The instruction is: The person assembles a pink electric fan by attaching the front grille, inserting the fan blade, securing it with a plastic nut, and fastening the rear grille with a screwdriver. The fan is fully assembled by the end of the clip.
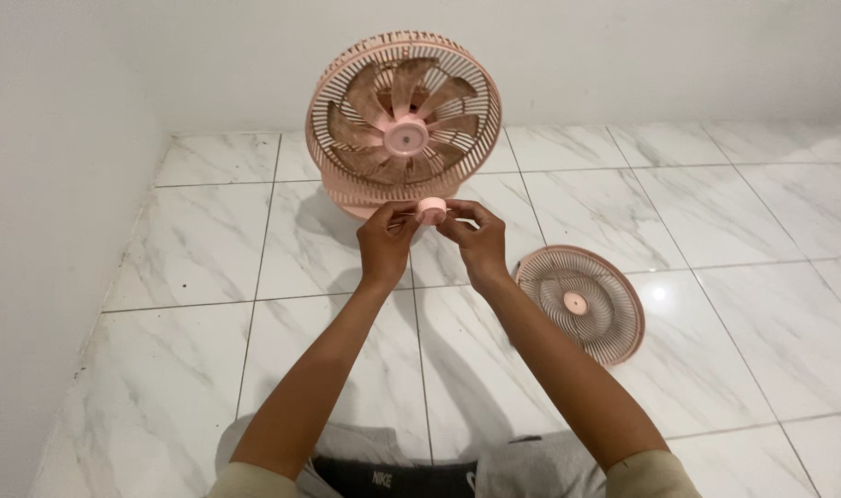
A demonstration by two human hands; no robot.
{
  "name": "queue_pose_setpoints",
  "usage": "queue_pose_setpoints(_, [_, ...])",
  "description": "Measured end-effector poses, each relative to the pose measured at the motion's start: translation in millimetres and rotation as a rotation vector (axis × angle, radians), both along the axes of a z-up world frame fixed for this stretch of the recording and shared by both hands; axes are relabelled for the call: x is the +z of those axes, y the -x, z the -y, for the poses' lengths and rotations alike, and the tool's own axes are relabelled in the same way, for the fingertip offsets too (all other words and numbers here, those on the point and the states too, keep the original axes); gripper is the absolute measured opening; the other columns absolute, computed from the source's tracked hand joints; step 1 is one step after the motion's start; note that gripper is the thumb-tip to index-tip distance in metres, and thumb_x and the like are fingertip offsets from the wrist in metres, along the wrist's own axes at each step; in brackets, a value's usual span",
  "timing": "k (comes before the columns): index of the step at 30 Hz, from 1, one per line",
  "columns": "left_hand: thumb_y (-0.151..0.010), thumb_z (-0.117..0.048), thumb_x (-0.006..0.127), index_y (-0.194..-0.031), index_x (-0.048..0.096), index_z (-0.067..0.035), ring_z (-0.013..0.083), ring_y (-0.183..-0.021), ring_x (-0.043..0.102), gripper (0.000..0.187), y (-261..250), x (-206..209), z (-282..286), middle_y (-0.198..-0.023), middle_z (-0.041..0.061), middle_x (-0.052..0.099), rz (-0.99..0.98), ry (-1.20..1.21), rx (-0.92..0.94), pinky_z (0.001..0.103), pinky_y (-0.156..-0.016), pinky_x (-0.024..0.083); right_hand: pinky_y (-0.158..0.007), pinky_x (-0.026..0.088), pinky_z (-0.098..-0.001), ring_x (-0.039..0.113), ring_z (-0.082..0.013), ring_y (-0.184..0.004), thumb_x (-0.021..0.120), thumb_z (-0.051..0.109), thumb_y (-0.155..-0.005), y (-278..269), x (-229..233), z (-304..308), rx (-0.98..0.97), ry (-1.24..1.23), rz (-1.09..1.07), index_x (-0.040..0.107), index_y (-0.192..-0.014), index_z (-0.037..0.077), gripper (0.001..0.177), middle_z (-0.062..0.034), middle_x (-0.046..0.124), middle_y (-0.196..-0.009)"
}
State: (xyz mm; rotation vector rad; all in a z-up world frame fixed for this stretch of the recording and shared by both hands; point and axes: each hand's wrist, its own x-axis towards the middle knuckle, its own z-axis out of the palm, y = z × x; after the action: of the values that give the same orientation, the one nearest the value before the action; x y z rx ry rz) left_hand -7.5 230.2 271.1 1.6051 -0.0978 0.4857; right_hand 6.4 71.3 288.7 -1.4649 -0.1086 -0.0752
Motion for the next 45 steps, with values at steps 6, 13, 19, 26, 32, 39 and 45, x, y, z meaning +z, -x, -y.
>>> queue_pose_setpoints(6, [-0.096, -0.009, 0.073, -0.109, 0.072, -0.001, 0.0184, -0.096, 0.076, 0.016, -35.5, -4.2, -10.3, -0.103, 0.011, 0.076, 0.029, -0.058, 0.091, 0.029, -0.084, 0.062, -0.088, 0.061, -0.0292, 0.074, -0.0168, -0.097, 0.08, 0.013, -0.085, -37.2, -5.2, -17.8, -0.015, -0.037, -0.015, 0.069, -0.118, -0.005, 0.039, -0.0111, 0.073, -0.113])
queue_pose_setpoints(13, [-0.09, 0.003, 0.07, -0.118, 0.072, -0.001, 0.0211, -0.099, 0.073, 0.028, -84.7, -16.4, -17.3, -0.115, 0.013, 0.067, 0.15, -0.141, 0.146, 0.03, -0.084, 0.062, -0.084, 0.06, -0.0284, 0.069, -0.0158, -0.095, 0.082, 0.01, -0.083, -87.5, -17.0, -41.0, -0.116, -0.028, -0.006, 0.067, -0.114, -0.003, 0.037, -0.0096, 0.07, -0.106])
queue_pose_setpoints(19, [-0.092, 0.006, 0.068, -0.129, 0.071, -0.005, 0.0215, -0.1, 0.072, 0.039, -104.9, -23.1, -21.6, -0.114, 0.013, 0.067, 0.162, -0.186, 0.142, 0.031, -0.087, 0.059, -0.081, 0.059, -0.0276, 0.07, -0.0164, -0.091, 0.082, 0.011, -0.085, -118.3, -22.4, -55.2, -0.14, -0.091, 0.004, 0.068, -0.11, -0.005, 0.032, -0.0102, 0.072, -0.102])
queue_pose_setpoints(26, [-0.09, 0.009, 0.064, -0.134, 0.068, -0.005, 0.0227, -0.101, 0.071, 0.047, -115.3, -23.4, -25.0, -0.119, 0.014, 0.067, 0.183, -0.222, 0.153, 0.032, -0.087, 0.059, -0.077, 0.06, -0.0269, 0.07, -0.0157, -0.089, 0.082, 0.011, -0.086, -134.0, -24.8, -70.0, -0.214, -0.059, -0.02, 0.067, -0.109, -0.003, 0.031, -0.0097, 0.07, -0.101])
queue_pose_setpoints(32, [-0.096, 0.004, 0.062, -0.141, 0.062, -0.007, 0.022, -0.103, 0.072, 0.046, -117.7, -25.5, -23.1, -0.125, 0.014, 0.062, 0.11, -0.133, 0.063, 0.03, -0.084, 0.062, -0.073, 0.062, -0.0294, 0.07, -0.0202, -0.087, 0.077, 0.008, -0.087, -135.1, -26.6, -77.7, -0.217, -0.221, -0.015, 0.059, -0.113, -0.003, 0.034, -0.0126, 0.067, -0.103])
queue_pose_setpoints(39, [-0.09, 0.007, 0.062, -0.151, 0.05, -0.005, 0.0262, -0.112, 0.066, 0.063, -115.9, -29.8, -25.1, -0.129, 0.016, 0.057, 0.065, -0.281, 0.015, 0.032, -0.09, 0.058, -0.074, 0.063, -0.0274, 0.071, -0.0203, -0.091, 0.075, 0.009, -0.091, -129.6, -16.5, -90.4, -0.241, -0.237, -0.083, 0.053, -0.113, 0.0, 0.033, -0.0134, 0.062, -0.111])
queue_pose_setpoints(45, [-0.091, -0.001, 0.068, -0.149, 0.051, -0.006, 0.034, -0.125, 0.055, 0.06, -100.4, -5.1, -30.5, -0.135, 0.019, 0.054, 0.203, -0.449, 0.077, 0.042, -0.103, 0.049, -0.069, 0.064, -0.0323, 0.07, -0.0217, -0.087, 0.075, 0.009, -0.089, -143.1, -18.2, -97.0, -0.255, -0.389, -0.093, 0.048, -0.102, 0.0, 0.032, -0.0159, 0.061, -0.107])
